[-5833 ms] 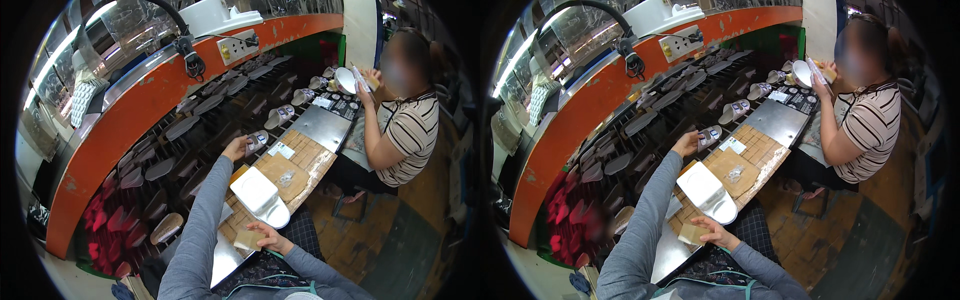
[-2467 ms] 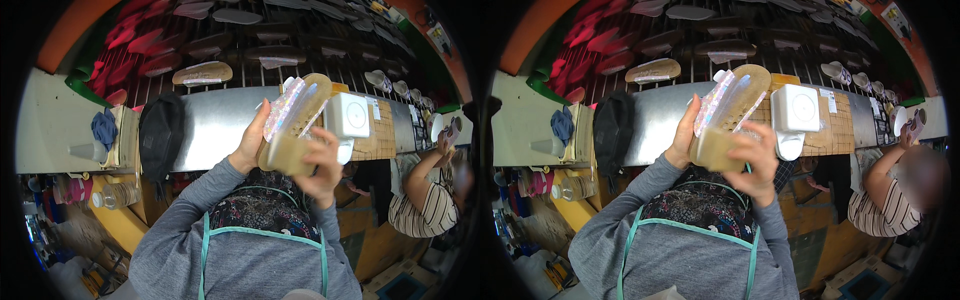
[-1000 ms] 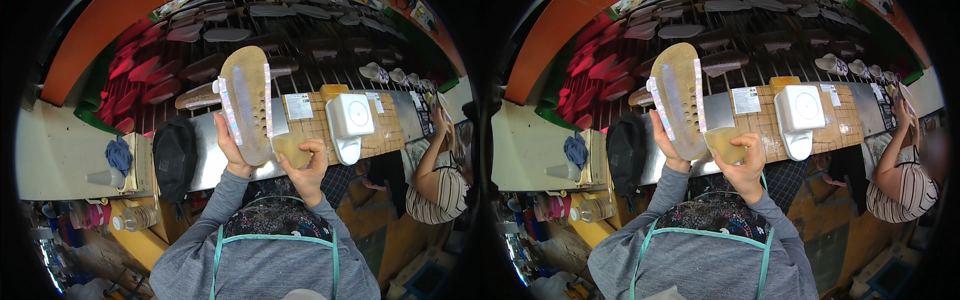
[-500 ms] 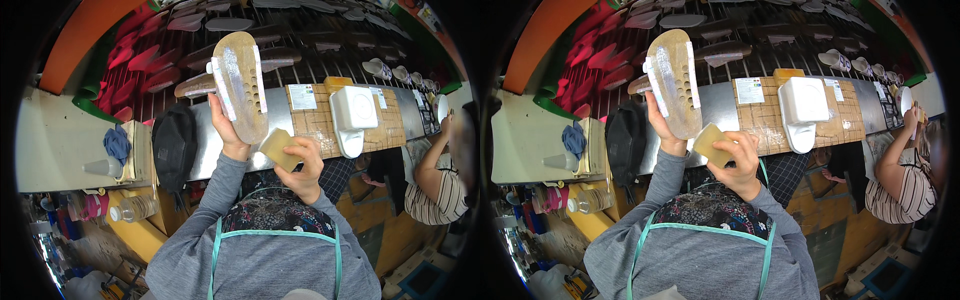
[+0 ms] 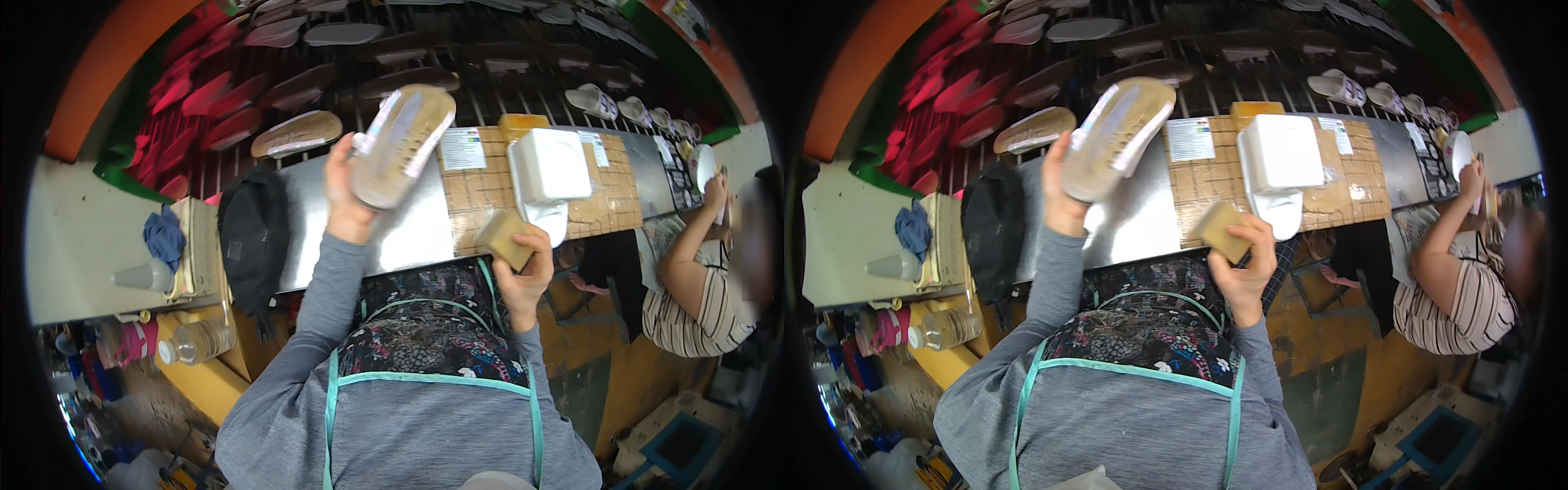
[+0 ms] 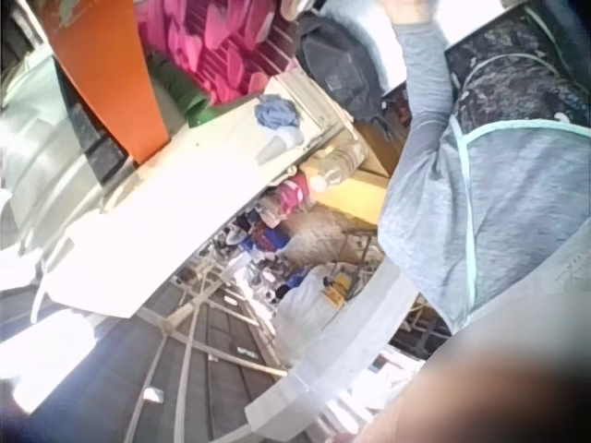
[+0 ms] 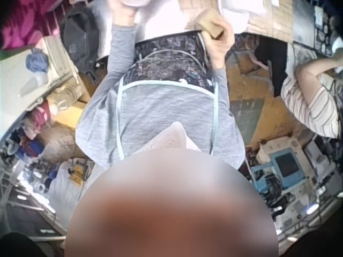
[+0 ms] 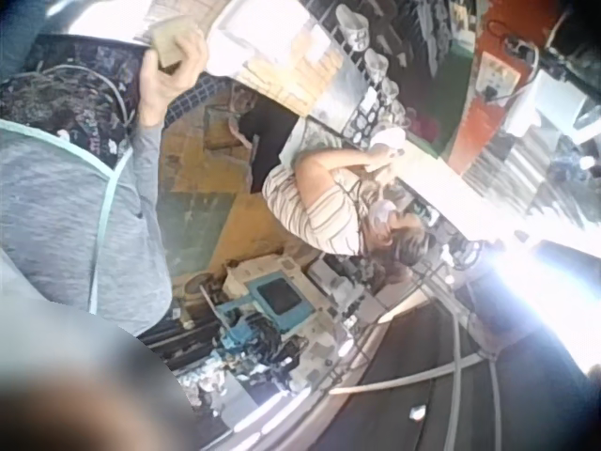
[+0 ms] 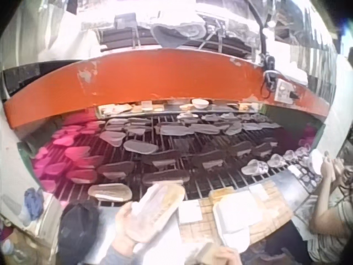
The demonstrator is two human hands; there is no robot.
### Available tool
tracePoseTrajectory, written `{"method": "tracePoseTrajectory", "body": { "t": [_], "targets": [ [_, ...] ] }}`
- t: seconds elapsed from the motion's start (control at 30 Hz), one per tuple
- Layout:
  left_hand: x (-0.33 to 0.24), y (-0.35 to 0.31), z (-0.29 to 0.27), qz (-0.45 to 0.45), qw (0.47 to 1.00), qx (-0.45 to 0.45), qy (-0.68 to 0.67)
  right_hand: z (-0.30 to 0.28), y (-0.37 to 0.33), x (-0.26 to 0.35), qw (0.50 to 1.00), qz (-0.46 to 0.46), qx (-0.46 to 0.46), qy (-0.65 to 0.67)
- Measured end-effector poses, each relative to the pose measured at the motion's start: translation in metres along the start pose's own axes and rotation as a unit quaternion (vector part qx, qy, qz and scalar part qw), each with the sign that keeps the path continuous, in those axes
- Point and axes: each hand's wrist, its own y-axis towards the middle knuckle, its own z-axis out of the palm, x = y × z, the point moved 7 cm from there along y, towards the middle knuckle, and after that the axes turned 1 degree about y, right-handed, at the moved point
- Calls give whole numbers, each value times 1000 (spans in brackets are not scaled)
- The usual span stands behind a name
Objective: The person repeatedly picks up white slipper soles from a rack and sands their surfaces with a small rectangular sanding block. They rotate the soles to cover different areas, then return them to the rack. Another worker performs a similar task nearby.
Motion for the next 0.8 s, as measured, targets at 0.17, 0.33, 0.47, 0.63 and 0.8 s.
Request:
{"method": "tracePoseTrajectory", "body": {
  "t": [0.17, 0.33, 0.47, 0.63, 0.8],
  "targets": [
    [-20, -33, 24, 68, 974, 187, 103, -70, -9, -35, 977, 8, -114, -182],
    [-21, -45, 52, 60, 966, 253, 1, -79, -21, -52, 968, 27, -95, -230],
    [-12, -41, 55, 28, 994, 98, 49, -81, -26, -59, 974, 163, -121, -103],
    [34, -21, 38, -67, 981, -61, 169, -39, 1, -22, 905, 171, -102, 375],
    [54, 5, 23, -29, 968, -76, 239, 19, 27, 65, 971, -94, 135, 174]
  ]
}}
